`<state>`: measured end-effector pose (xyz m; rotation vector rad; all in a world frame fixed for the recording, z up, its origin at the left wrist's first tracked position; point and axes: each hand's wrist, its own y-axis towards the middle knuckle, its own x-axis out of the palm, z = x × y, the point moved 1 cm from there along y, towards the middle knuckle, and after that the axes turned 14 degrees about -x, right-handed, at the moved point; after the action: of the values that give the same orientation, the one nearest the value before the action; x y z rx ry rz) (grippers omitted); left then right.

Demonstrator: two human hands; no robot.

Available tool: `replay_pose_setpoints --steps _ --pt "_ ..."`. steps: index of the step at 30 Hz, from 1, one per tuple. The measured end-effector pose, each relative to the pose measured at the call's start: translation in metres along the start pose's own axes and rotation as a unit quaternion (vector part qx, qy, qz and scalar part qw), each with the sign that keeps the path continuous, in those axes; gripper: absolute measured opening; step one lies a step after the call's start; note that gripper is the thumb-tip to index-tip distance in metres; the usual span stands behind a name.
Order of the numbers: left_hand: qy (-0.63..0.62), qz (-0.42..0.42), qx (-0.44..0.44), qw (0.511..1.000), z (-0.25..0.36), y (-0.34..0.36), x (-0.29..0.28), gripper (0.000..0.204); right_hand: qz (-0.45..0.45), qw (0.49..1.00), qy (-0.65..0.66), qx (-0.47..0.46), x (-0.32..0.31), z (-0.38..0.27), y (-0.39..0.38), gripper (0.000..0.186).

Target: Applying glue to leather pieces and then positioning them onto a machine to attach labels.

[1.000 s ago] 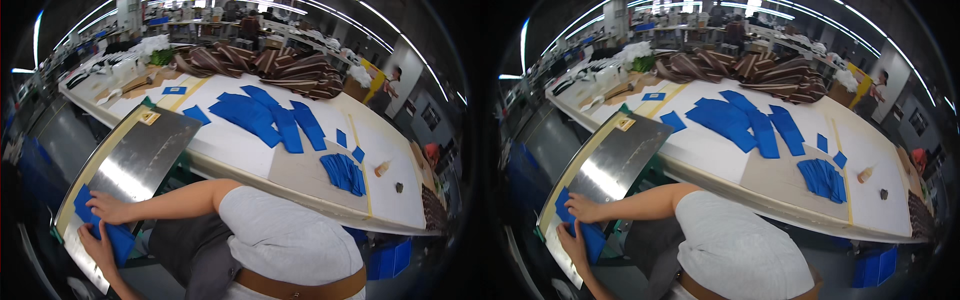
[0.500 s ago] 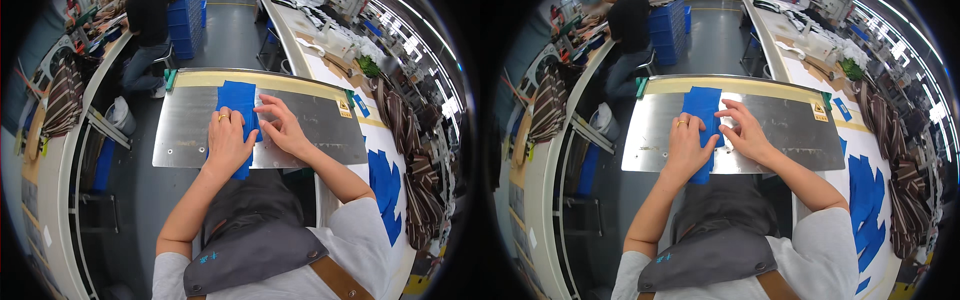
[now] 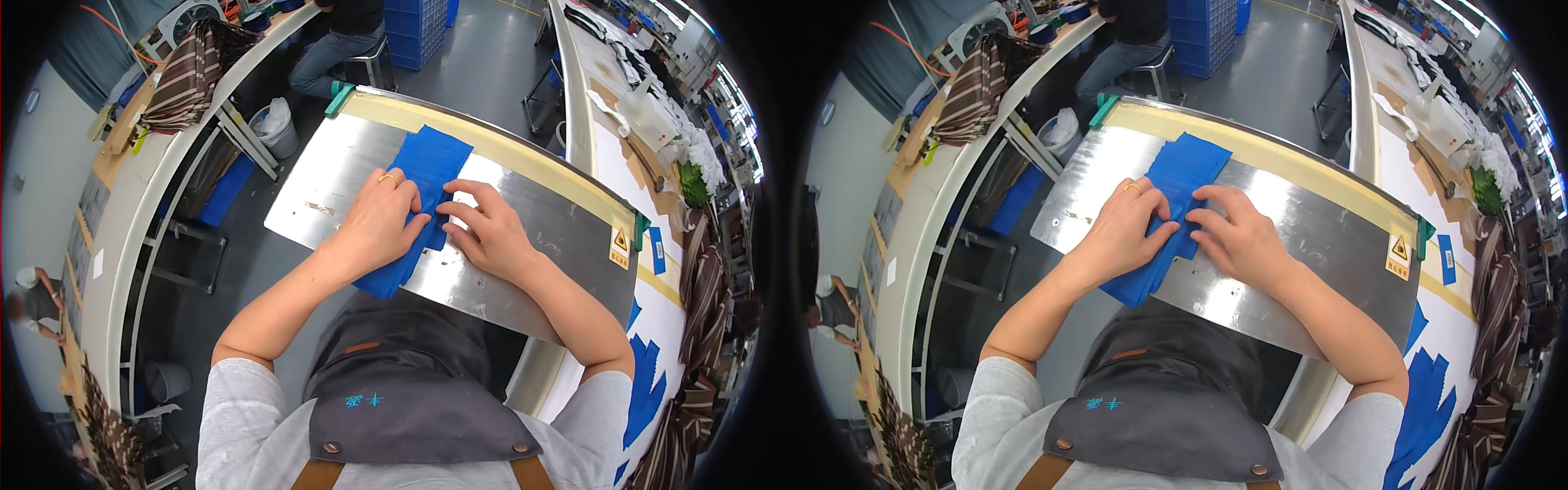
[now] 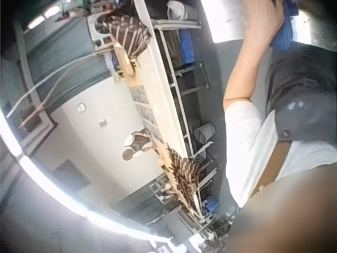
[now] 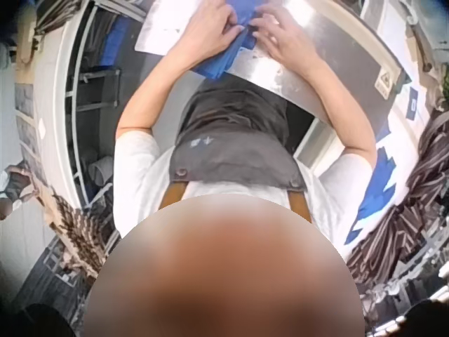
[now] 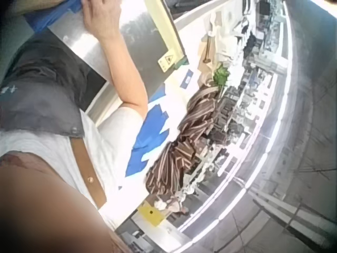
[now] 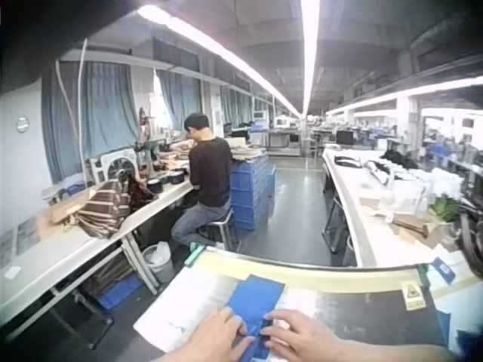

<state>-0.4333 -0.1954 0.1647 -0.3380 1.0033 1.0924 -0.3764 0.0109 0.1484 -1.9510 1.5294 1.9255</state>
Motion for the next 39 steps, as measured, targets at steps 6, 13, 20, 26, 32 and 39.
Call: replay_pose_setpoints --steps 6,13,20,26,32,39 --pt "-0.100 -0.106 -0.096 0.985 -0.010 0.007 -0.018 0.019 0.018 0.997 -0.022 -0.078 0.001 -0.003 0.004 0.032" --pt "-0.690 -0.016 -0.189 0.698 -0.051 0.002 -0.105 0.027 -0.090 0.995 0.001 -0.041 0.005 0.000 0.001 0.053" --pt "-0.379 -0.146 -0.165 0.899 0.067 0.094 -0.027 0.030 0.209 0.918 0.213 0.263 -0.037 0.022 -0.003 0.027" --pt "-0.115 -0.220 0.088 0.965 0.066 0.115 0.078 0.048 0.142 0.935 -0.043 0.322 -0.087 0.059 -0.056 0.033" --pt "0.071 -0.205 0.187 0.958 0.062 0.124 0.074 0.050 -0.129 0.951 -0.194 0.201 -0.071 0.060 -0.070 0.064" --pt "0.050 -0.115 0.242 0.962 0.050 0.120 0.092 0.055 -0.125 0.938 -0.208 0.249 -0.075 0.056 -0.077 0.066"
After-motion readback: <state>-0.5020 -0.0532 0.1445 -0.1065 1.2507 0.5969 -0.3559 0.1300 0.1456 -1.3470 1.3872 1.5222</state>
